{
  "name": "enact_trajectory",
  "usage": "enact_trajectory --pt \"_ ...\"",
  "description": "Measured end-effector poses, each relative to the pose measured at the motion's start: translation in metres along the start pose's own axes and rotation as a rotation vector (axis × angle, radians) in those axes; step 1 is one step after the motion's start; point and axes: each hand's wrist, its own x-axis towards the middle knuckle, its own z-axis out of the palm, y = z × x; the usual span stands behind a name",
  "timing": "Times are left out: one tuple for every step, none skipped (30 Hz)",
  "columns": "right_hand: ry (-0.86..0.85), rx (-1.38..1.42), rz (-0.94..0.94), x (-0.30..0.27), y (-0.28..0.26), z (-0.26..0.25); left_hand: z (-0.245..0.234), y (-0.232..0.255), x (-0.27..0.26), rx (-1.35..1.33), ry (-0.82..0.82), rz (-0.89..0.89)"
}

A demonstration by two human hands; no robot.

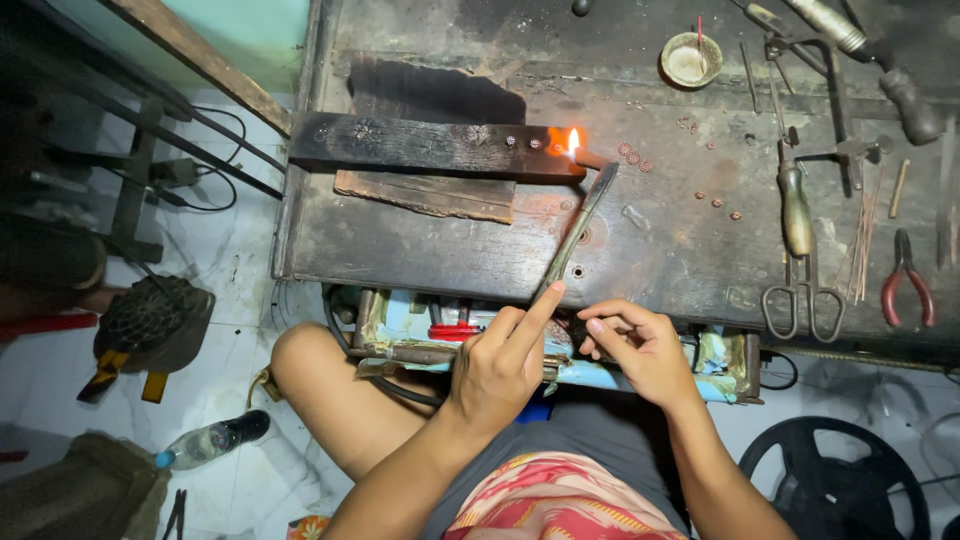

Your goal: Heating jewelry components with a torch and picking up small metal rings with tweezers to place them in a container.

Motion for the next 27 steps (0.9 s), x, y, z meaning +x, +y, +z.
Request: enact_trajectory --pt "-0.001 0.0 -0.001 0.0 0.0 0.0 0.0 0.0 0.0 0.001 0.001 0.0" --pt "0.002 -0.003 0.005 -0.001 0.001 0.0 -0.001 0.0 0.001 0.002 0.0 0.003" --pt "0.006 -0.005 0.01 0.0 0.001 0.0 -0.001 0.0 0.001 0.004 -0.001 0.007" --pt "0.005 -0.005 0.008 0.0 0.001 0.001 -0.001 0.0 0.002 0.005 0.0 0.009" --pt "0.006 -0.005 0.007 0.0 0.001 0.001 -0.001 0.0 0.002 0.01 0.005 0.011" --pt "0.007 -0.004 0.007 0.0 0.001 0.001 -0.001 0.0 0.001 0.015 0.01 0.014" --pt "0.008 -0.005 0.003 0.0 0.0 0.001 -0.002 0.001 0.002 0.015 0.012 0.016" --pt "0.011 0.003 0.01 0.0 -0.001 0.001 -0.003 0.001 0.003 0.013 0.01 0.014" --pt "0.014 0.012 0.017 0.0 -0.002 0.001 -0.003 0.001 0.004 0.011 0.008 0.011" --pt "0.015 0.011 0.014 -0.001 -0.003 0.002 -0.004 0.0 0.003 0.011 0.011 0.013" --pt "0.012 0.012 0.018 -0.001 -0.003 0.001 -0.004 -0.001 0.002 0.018 0.013 0.012" --pt "0.01 0.014 0.022 -0.001 -0.003 0.001 -0.004 -0.002 0.002 0.025 0.016 0.01" --pt "0.01 0.012 0.016 -0.001 -0.003 0.001 -0.004 -0.003 0.002 0.025 0.021 0.014" --pt "0.016 0.019 0.03 -0.001 -0.002 0.001 -0.004 -0.003 0.002 0.017 0.018 0.0" --pt "0.022 0.028 0.044 -0.002 -0.002 0.002 -0.005 -0.003 0.001 0.01 0.014 -0.014" --pt "0.023 0.028 0.04 -0.001 -0.002 0.002 -0.005 -0.004 0.001 0.01 0.017 -0.01" --pt "0.023 0.025 0.044 -0.001 -0.003 0.002 -0.004 -0.005 0.001 0.01 0.022 -0.017" --pt "0.022 0.022 0.048 -0.001 -0.004 0.002 -0.004 -0.006 0.001 0.011 0.027 -0.024" --pt "0.022 0.023 0.044 -0.001 -0.004 0.002 -0.004 -0.006 0.001 0.012 0.029 -0.022" --pt "0.022 0.021 0.049 -0.001 -0.004 0.002 -0.004 -0.006 0.001 0.005 0.03 -0.025" --pt "0.022 0.02 0.052 -0.001 -0.004 0.002 -0.003 -0.007 0.001 -0.003 0.031 -0.028" --pt "0.022 0.02 0.047 0.0 -0.004 0.001 -0.002 -0.008 0.001 -0.002 0.034 -0.024" --pt "0.023 0.024 0.054 -0.001 -0.003 0.001 -0.002 -0.008 0.001 -0.004 0.038 -0.028" --pt "0.024 0.028 0.061 -0.001 -0.003 0.001 -0.001 -0.009 0.0 -0.006 0.042 -0.032" --pt "0.024 0.028 0.056 -0.001 -0.002 0.001 0.0 -0.011 -0.001 -0.005 0.044 -0.028" --pt "0.024 0.029 0.063 -0.001 -0.002 0.0 0.001 -0.012 -0.002 -0.02 0.05 -0.034" --pt "0.025 0.032 0.071 -0.001 -0.001 0.0 0.002 -0.014 -0.002 -0.035 0.054 -0.04"
